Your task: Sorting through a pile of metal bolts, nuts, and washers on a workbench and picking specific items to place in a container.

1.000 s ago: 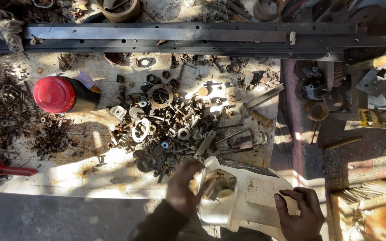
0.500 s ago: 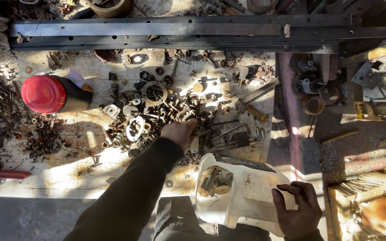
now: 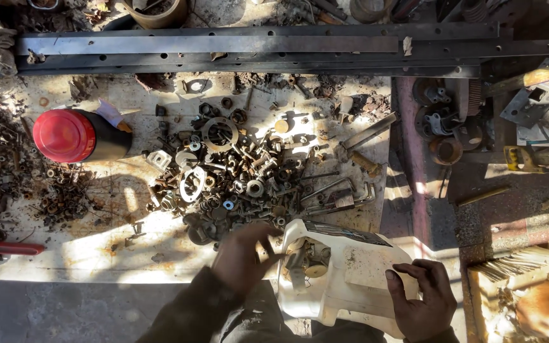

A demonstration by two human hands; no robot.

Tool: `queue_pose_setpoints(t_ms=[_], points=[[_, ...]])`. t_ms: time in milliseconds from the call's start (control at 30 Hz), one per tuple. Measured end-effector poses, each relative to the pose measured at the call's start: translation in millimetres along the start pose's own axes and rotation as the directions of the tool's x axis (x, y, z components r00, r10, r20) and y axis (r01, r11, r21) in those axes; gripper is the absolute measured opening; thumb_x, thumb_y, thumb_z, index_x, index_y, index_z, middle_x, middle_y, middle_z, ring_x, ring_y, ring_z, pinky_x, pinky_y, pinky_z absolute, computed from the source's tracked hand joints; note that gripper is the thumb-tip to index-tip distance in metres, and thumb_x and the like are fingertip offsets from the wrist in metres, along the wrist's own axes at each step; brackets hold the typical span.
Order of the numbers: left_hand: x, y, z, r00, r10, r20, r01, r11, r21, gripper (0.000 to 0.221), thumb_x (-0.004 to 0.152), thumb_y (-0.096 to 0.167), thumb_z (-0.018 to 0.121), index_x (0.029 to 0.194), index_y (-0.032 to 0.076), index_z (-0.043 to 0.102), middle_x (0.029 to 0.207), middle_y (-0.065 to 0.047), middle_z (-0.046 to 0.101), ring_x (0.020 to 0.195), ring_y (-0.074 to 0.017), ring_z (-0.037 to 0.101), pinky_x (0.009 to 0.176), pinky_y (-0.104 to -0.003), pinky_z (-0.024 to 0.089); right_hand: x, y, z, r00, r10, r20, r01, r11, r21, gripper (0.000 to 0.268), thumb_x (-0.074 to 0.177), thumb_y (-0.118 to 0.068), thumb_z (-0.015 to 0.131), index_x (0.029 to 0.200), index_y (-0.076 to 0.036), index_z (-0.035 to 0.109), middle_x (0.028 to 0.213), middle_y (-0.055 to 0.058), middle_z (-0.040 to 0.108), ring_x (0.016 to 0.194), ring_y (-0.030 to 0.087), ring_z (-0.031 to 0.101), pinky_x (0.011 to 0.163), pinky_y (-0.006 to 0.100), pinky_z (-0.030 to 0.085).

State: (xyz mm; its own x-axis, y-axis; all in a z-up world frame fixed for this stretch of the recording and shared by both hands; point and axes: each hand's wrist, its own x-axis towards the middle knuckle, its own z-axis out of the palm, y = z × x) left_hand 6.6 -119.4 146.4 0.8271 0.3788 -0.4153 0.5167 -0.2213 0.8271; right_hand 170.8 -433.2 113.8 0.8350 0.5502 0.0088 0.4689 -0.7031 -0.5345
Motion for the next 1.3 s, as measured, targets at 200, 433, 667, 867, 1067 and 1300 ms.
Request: queue_pose_setpoints(t_ms=[200, 433, 667, 867, 1067, 1300], points=[[104.0, -80.3, 47.5, 0.923, 0.384, 0.011, -0.268, 0.622, 0.736, 0.041, 0.087, 0.02, 0.065, 0.127, 0.012, 0.068, 0.124, -0.018, 0.066, 0.112, -0.0323, 0.065, 0.088, -0.047, 0.059, 1.5, -5.8, 0.5, 1.0, -0.007, -0.028, 0.007, 0.999, 0.032, 0.021, 0.083, -0.02, 0.082, 0.098, -0.008, 0.074, 0.102, 0.01, 0.063, 0.095, 0.024, 0.068, 0.081, 0.036, 0.057], [138.2, -87.8, 44.2, 0.958, 0.048, 0.282, -0.266, 0.51, 0.818, 0.024, 0.107, 0.016, 0.057, 0.13, 0.01, 0.064, 0.127, -0.006, 0.066, 0.123, -0.0226, 0.062, 0.105, -0.037, 0.055, -0.5, -8.9, -2.0, 0.999, -0.007, -0.054, 0.009, 0.999, 0.035, 0.023, 0.08, -0.018, 0.083, 0.097, -0.006, 0.074, 0.102, 0.011, 0.063, 0.095, 0.026, 0.067, 0.082, 0.037, 0.055], [128.4, -91.5, 14.0, 1.0, -0.002, -0.002, 0.002, 0.91, 0.415, 0.024, 0.094, 0.027, 0.072, 0.116, 0.018, 0.075, 0.108, -0.005, 0.074, 0.094, -0.0209, 0.073, 0.089, -0.034, 0.062, 1.1, -7.7, -1.3, 0.999, 0.012, -0.037, -0.01, 0.998, 0.054, 0.022, 0.08, -0.018, 0.082, 0.097, -0.006, 0.075, 0.102, 0.011, 0.063, 0.094, 0.025, 0.067, 0.081, 0.036, 0.056], [53.1, -21.6, -11.3, 0.997, -0.012, -0.076, 0.003, 0.993, -0.122, 0.019, 0.092, 0.016, 0.071, 0.109, 0.01, 0.077, 0.103, -0.007, 0.08, 0.089, -0.0172, 0.079, 0.082, -0.032, 0.066, 0.5, -4.0, -0.7, 1.0, 0.006, -0.027, -0.004, 0.997, 0.075, 0.021, 0.082, -0.02, 0.082, 0.097, -0.008, 0.075, 0.101, 0.009, 0.063, 0.093, 0.023, 0.067, 0.079, 0.035, 0.056], [-13.8, 1.5, 28.4, 0.981, 0.193, -0.003, -0.193, 0.979, -0.065, 0.012, 0.09, 0.012, 0.076, 0.101, 0.01, 0.079, 0.101, -0.008, 0.082, 0.087, -0.0189, 0.079, 0.073, -0.032, 0.066, 2.4, -7.2, -2.0, 1.0, 0.004, -0.023, -0.002, 0.997, 0.071, 0.022, 0.081, -0.02, 0.082, 0.097, -0.007, 0.075, 0.1, 0.008, 0.063, 0.092, 0.023, 0.067, 0.078, 0.035, 0.056], [60.2, -53.4, 24.5, 0.954, 0.252, 0.165, -0.3, 0.738, 0.604, 0.033, 0.098, 0.011, 0.066, 0.131, 0.011, 0.065, 0.129, -0.008, 0.065, 0.119, -0.0225, 0.062, 0.103, -0.039, 0.055, 2.2, -6.5, -0.8, 0.999, -0.009, -0.034, 0.011, 0.999, 0.052, 0.021, 0.081, -0.018, 0.082, 0.096, -0.007, 0.074, 0.101, 0.009, 0.063, 0.093, 0.024, 0.067, 0.08, 0.036, 0.056]])
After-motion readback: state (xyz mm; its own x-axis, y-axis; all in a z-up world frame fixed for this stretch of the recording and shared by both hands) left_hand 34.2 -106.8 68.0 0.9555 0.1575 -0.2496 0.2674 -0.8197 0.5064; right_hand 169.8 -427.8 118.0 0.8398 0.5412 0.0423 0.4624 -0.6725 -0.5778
